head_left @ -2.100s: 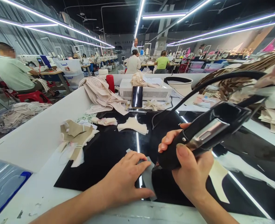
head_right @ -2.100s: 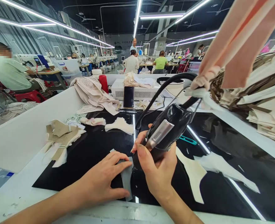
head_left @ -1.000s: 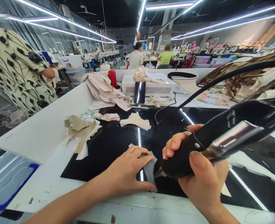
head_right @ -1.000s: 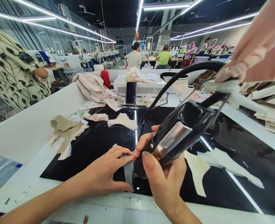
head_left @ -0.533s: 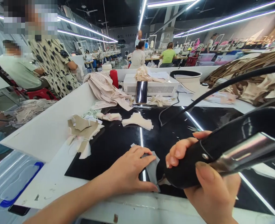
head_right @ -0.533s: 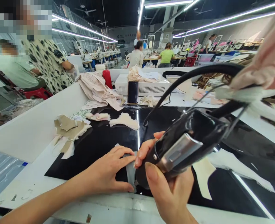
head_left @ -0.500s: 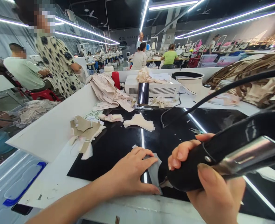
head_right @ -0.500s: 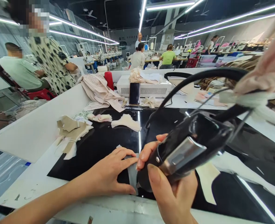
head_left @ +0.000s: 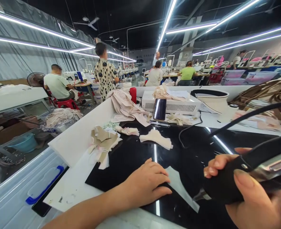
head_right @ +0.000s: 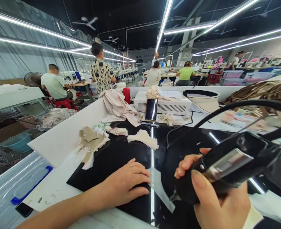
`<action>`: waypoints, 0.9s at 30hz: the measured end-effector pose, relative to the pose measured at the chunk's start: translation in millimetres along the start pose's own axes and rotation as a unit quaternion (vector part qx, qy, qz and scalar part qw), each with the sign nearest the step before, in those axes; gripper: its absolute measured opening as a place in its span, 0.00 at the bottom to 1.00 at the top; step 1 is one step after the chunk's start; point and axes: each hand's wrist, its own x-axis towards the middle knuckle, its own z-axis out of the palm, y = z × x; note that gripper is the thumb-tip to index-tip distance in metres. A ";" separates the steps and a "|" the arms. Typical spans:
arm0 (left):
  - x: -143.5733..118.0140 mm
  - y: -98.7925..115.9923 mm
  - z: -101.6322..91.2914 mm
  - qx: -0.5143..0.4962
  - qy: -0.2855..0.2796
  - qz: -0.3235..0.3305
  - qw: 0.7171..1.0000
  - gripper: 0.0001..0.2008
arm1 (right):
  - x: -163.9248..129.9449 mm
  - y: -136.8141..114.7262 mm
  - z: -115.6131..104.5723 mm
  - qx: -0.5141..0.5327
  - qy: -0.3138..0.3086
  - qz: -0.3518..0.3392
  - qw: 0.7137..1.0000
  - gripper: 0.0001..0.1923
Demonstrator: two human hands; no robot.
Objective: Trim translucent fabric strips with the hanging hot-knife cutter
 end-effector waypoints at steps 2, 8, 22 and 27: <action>-0.2 -0.4 0.6 0.013 0.005 0.007 1.000 0.08 | 8.8 -3.4 3.3 -0.004 0.023 0.009 1.000 0.19; -2.7 -0.4 -1.8 0.015 0.019 0.062 0.998 0.11 | 24.5 -3.1 10.6 -0.035 0.019 -0.029 0.999 0.19; 1.1 -1.7 -7.6 -0.032 -0.041 0.038 0.998 0.10 | -2.1 -1.8 45.4 0.031 -0.061 -0.003 0.998 0.20; 1.5 -1.0 -7.9 -0.035 -0.043 0.038 0.998 0.12 | -7.7 -2.4 44.6 0.041 -0.075 0.001 0.996 0.20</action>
